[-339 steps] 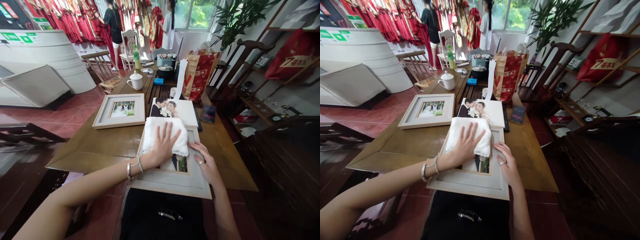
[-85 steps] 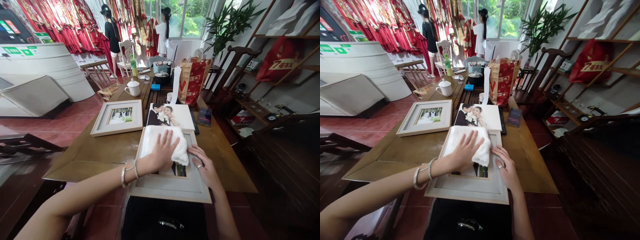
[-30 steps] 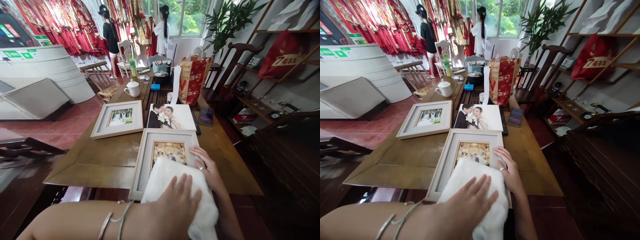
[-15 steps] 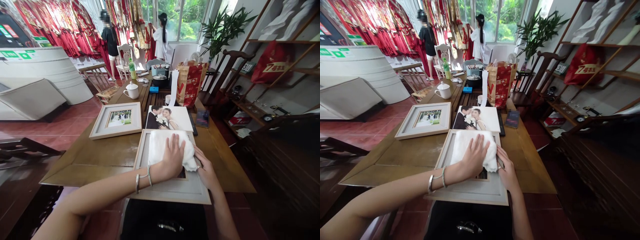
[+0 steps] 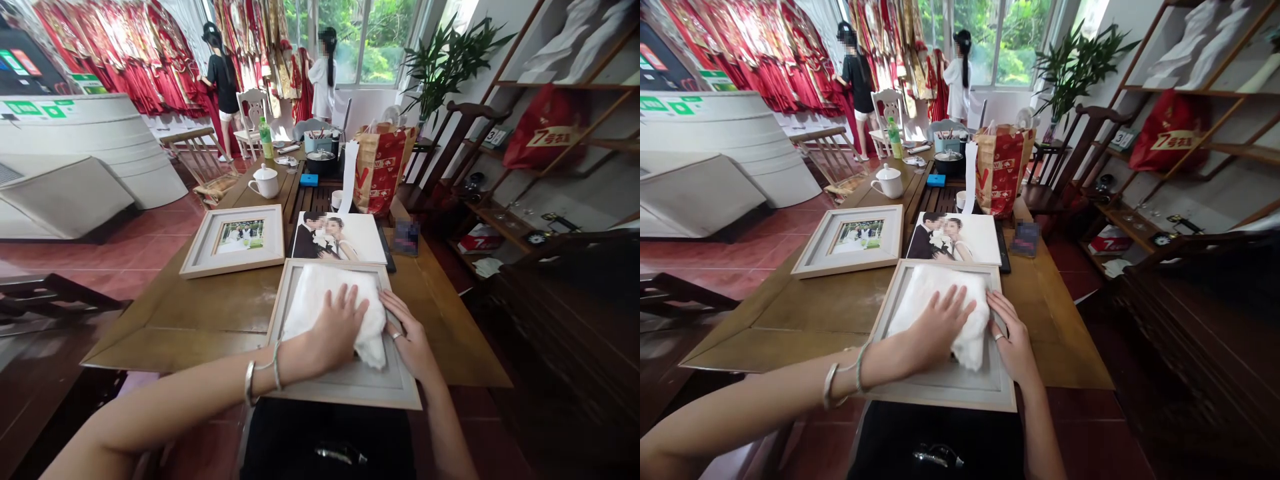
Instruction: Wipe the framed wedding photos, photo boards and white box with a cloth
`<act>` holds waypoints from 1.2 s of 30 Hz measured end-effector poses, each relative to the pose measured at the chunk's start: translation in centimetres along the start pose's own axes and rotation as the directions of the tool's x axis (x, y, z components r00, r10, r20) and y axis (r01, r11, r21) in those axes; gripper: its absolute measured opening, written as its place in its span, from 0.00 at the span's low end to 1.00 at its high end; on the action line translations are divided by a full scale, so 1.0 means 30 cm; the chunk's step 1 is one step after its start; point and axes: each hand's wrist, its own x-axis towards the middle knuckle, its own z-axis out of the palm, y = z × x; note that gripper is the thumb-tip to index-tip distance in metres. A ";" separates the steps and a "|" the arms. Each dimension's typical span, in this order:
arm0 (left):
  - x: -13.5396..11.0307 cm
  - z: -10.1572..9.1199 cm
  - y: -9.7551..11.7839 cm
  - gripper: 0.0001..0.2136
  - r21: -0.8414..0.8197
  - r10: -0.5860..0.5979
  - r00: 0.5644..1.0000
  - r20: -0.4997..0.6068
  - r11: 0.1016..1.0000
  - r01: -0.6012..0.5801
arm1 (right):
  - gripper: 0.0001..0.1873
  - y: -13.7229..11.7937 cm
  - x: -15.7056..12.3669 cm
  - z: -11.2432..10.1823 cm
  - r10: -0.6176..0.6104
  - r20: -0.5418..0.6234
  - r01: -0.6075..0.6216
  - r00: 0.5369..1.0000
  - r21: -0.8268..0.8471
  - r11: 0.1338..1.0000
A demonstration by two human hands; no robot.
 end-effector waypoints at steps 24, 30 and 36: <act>-0.029 0.031 -0.062 0.37 0.164 -0.411 0.912 0.020 0.901 0.402 | 0.21 -0.021 -0.001 -0.005 0.034 0.046 -0.034 0.998 -0.016 0.999; -0.230 0.101 0.037 0.38 0.129 -0.230 0.973 0.007 0.965 0.227 | 0.20 -0.023 0.001 -0.004 0.025 0.044 -0.024 0.999 -0.026 0.999; -0.206 0.043 -0.051 0.40 0.014 -0.338 0.940 0.046 0.941 0.338 | 0.20 -0.032 0.003 -0.003 0.038 0.028 -0.037 0.999 -0.028 0.999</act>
